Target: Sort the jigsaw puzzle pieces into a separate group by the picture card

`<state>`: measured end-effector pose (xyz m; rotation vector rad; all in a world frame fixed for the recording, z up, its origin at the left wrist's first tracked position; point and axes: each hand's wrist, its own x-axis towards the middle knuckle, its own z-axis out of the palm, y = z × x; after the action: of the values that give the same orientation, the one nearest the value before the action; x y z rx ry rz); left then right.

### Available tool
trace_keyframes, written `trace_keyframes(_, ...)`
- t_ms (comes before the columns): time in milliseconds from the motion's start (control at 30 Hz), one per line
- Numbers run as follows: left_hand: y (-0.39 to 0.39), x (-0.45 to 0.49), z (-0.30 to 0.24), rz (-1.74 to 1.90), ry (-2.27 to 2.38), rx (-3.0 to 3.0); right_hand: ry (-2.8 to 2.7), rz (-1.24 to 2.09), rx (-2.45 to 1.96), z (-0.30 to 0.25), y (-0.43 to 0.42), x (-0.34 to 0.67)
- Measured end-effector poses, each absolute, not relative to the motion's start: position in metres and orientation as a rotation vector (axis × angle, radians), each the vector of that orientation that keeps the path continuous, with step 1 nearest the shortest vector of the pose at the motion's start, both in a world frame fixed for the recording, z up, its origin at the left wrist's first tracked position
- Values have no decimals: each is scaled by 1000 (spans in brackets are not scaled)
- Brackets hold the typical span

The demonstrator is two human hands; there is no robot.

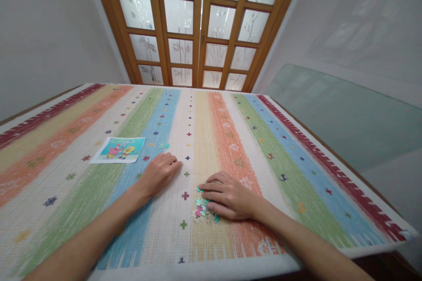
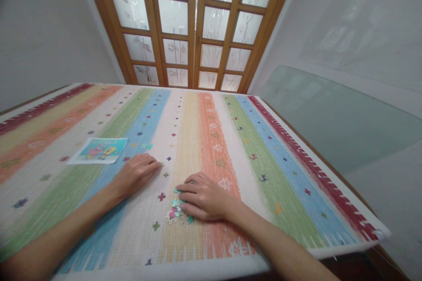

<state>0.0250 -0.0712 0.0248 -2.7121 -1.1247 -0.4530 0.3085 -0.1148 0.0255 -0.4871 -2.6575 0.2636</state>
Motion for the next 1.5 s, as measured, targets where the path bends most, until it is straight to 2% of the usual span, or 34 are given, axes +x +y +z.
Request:
trace_keyframes(367,-84,37,26,-400,-1392,-2511,-2608,278,-470,24,-114,309)
trace_keyframes(1500,-79,39,20,-274,-1670,-2378,-2662,265,-501,23,-115,309)
